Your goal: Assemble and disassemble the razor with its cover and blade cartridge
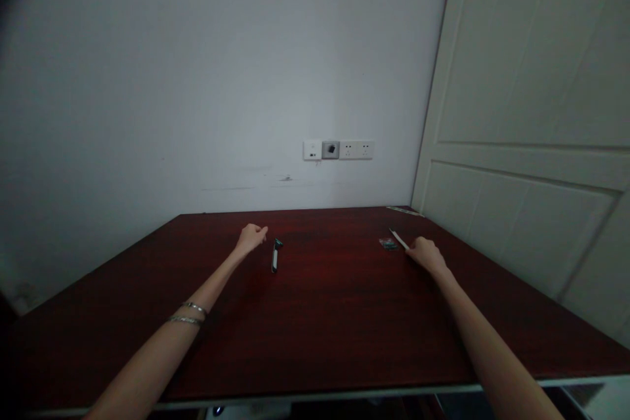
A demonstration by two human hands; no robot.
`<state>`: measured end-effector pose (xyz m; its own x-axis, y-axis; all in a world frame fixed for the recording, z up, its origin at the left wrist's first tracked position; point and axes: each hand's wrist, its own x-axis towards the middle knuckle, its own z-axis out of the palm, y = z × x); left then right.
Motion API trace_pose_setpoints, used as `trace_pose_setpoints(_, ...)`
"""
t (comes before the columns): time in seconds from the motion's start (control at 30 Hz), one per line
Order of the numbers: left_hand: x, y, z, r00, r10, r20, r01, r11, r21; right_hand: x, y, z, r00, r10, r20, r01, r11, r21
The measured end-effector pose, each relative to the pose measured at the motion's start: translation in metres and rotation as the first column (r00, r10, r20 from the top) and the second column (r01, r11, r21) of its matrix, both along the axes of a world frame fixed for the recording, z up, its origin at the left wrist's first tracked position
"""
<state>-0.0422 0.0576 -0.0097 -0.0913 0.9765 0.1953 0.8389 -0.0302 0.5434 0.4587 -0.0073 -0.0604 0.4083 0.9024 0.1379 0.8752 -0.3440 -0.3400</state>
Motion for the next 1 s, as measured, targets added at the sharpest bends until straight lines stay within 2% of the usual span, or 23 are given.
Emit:
trace_pose_setpoints(0.2, 0.004, -0.005, 0.01, 0.999, 0.006, 0.042, -0.007, 1.0, 0.019, -0.01, -0.001, 0.008, 0.995, -0.057, -0.083, 0.061, 0.997, 0.049)
trace_pose_setpoints(0.37, 0.019, -0.016, 0.018, 0.998, 0.004, 0.065, -0.004, 1.0, 0.005, -0.044, -0.005, 0.028, 0.996, -0.014, -0.091, 0.028, 0.989, 0.148)
trace_pose_setpoints(0.6, 0.056, -0.032, 0.019, 0.99, -0.138, 0.004, 0.138, 0.99, 0.003, -0.13, -0.01, 0.061, 0.992, 0.111, -0.065, -0.093, 0.97, 0.226)
trace_pose_setpoints(0.77, 0.083, -0.043, 0.023, 0.972, -0.233, 0.02, 0.233, 0.973, 0.001, -0.201, -0.025, 0.081, 0.968, 0.252, -0.007, -0.238, 0.922, 0.304)
trace_pose_setpoints(0.87, 0.093, -0.045, 0.025, 0.956, -0.286, 0.067, 0.283, 0.958, 0.05, -0.234, -0.036, 0.087, 0.94, 0.339, 0.038, -0.332, 0.885, 0.325)
trace_pose_setpoints(1.0, 0.099, -0.047, 0.029, 0.948, -0.29, 0.131, 0.28, 0.955, 0.095, -0.263, -0.048, 0.088, 0.912, 0.402, 0.078, -0.407, 0.871, 0.274)
